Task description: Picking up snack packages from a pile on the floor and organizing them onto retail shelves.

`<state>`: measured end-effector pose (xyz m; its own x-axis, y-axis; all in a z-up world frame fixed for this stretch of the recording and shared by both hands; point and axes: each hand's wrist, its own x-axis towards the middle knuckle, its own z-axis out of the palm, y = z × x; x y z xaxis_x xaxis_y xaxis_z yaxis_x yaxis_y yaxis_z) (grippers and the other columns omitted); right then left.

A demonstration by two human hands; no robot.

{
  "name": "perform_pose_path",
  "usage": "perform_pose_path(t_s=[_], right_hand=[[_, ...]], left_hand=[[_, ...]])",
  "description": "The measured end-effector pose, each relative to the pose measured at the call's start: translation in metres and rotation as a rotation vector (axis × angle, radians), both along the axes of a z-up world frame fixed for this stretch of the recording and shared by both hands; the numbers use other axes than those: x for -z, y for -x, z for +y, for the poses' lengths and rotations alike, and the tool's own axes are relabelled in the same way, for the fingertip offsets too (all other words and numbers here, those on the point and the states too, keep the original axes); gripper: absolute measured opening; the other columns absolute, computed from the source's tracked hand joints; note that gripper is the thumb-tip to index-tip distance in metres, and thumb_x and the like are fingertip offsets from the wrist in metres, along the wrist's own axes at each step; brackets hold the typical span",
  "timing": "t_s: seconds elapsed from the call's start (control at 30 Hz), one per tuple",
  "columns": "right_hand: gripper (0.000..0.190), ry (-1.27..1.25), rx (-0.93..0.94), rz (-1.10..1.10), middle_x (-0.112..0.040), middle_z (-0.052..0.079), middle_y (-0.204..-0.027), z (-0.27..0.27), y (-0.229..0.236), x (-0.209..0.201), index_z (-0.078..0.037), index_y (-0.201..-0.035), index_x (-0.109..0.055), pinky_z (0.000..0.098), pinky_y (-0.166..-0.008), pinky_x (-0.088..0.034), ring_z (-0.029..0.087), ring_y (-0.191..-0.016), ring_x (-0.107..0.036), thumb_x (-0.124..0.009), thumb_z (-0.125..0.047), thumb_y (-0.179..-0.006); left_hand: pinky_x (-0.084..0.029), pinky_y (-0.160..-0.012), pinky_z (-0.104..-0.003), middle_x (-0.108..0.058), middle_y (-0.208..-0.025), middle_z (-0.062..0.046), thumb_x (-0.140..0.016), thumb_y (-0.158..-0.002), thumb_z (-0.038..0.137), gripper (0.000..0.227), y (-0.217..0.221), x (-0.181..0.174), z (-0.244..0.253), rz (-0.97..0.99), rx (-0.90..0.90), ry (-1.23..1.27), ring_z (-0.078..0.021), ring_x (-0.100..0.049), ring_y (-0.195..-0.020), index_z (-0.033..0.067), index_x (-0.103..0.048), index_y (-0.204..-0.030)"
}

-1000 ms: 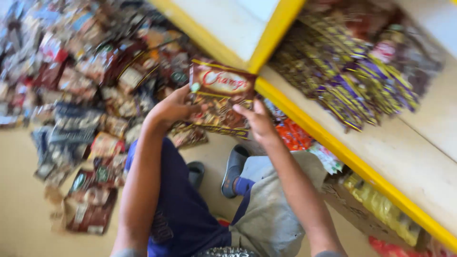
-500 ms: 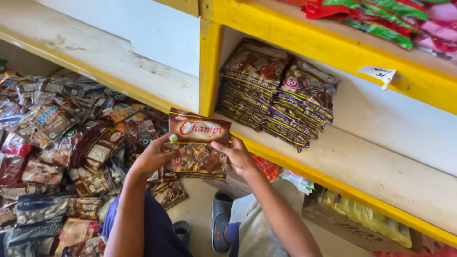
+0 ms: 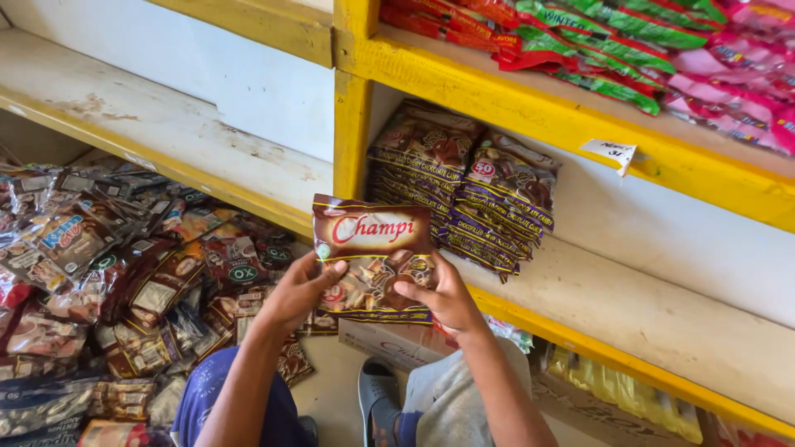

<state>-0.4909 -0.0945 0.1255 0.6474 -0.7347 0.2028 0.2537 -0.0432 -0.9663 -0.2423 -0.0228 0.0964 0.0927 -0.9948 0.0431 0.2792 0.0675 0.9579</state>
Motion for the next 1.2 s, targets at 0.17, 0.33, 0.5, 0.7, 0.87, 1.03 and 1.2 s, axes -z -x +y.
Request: perform_pose_path(t_s=[0.17, 0.33, 0.5, 0.7, 0.87, 1.03, 1.2], right_hand=[[0.075, -0.043, 0.132, -0.057, -0.068, 0.006, -0.128, -0.009, 0.031, -0.019, -0.006, -0.149, -0.048, 0.035, -0.104, -0.05, 0.016, -0.115, -0.065, -0.079, -0.002, -0.08], [0.075, 0.061, 0.312, -0.127, -0.066, 0.008, -0.131, -0.026, 0.05, -0.039, -0.003, -0.151, -0.046, 0.0344, -0.105, -0.049, 0.018, -0.117, -0.064, -0.078, 0.0, -0.083], [0.08, 0.063, 0.345, -0.213, -0.065, 0.008, -0.132, -0.07, 0.05, -0.064, -0.005, -0.153, -0.041, 0.0372, -0.104, -0.049, 0.02, -0.118, -0.064, -0.076, 0.003, -0.081], [0.085, 0.215, 0.335, -0.223, -0.064, 0.012, -0.133, -0.148, 0.024, -0.071, 0.0, -0.156, -0.036, 0.0421, -0.112, -0.048, 0.025, -0.123, -0.064, -0.076, 0.005, -0.081], [0.052, 0.78, 0.917, 0.283, -0.071, 0.017, -0.134, -0.171, 0.005, -0.07, -0.004, -0.139, -0.063, 0.0388, -0.114, -0.044, 0.029, -0.129, -0.065, -0.08, -0.009, -0.09], [0.053, 0.889, 0.784, 0.528, -0.066, 0.024, -0.134, -0.151, -0.004, -0.094, -0.011, -0.137, -0.065, 0.0409, -0.113, -0.045, 0.037, -0.128, -0.062, -0.076, -0.034, -0.091], [0.085, 1.149, 0.712, 0.826, -0.044, 0.034, -0.149, -0.145, -0.002, -0.097, -0.012, -0.145, -0.056, 0.0539, -0.116, -0.029, 0.052, -0.14, -0.036, -0.078, -0.061, -0.079]], left_hand=[[-0.053, -0.068, -0.031, -0.073, -0.116, -0.009, -0.074, -0.087, 0.025, 0.063, 0.025, -0.013, -0.013, -0.068, 0.108, -0.218, -0.0164, -0.067, -0.091, 0.0132, -0.052, -0.145], [-0.059, -0.082, -0.027, -0.073, -0.115, -0.014, -0.078, -0.087, 0.018, 0.059, 0.047, -0.033, -0.053, -0.027, 0.062, 0.067, -0.0158, -0.071, -0.098, 0.0029, -0.054, -0.139], [-0.056, -0.079, -0.028, -0.071, -0.107, -0.017, -0.078, -0.089, 0.012, 0.055, 0.059, -0.062, -0.12, -0.155, -0.123, 0.227, -0.0185, -0.069, -0.095, 0.0022, -0.056, -0.138], [-0.058, -0.081, -0.032, -0.076, -0.11, -0.014, -0.077, -0.089, 0.013, 0.04, 0.059, -0.096, -0.167, -0.424, -0.503, 0.513, -0.0203, -0.073, -0.097, 0.0001, -0.063, -0.125], [-0.057, -0.086, -0.046, -0.072, -0.106, -0.026, -0.069, -0.094, 0.011, 0.032, 0.065, -0.091, -0.2, -0.629, -0.725, 0.594, -0.0436, -0.071, -0.1, -0.001, -0.066, -0.124], [-0.051, -0.096, -0.054, -0.066, -0.117, -0.033, -0.06, -0.095, 0.008, 0.037, 0.063, -0.079, -0.228, -0.76, -0.782, 0.604, -0.0529, -0.062, -0.109, -0.0016, -0.062, -0.131], [-0.047, -0.103, -0.057, -0.052, -0.131, -0.04, -0.057, -0.1, 0.01, 0.043, 0.07, -0.08, -0.225, -0.86, -0.822, 0.584, -0.0585, -0.054, -0.118, -0.0034, -0.057, -0.141]])
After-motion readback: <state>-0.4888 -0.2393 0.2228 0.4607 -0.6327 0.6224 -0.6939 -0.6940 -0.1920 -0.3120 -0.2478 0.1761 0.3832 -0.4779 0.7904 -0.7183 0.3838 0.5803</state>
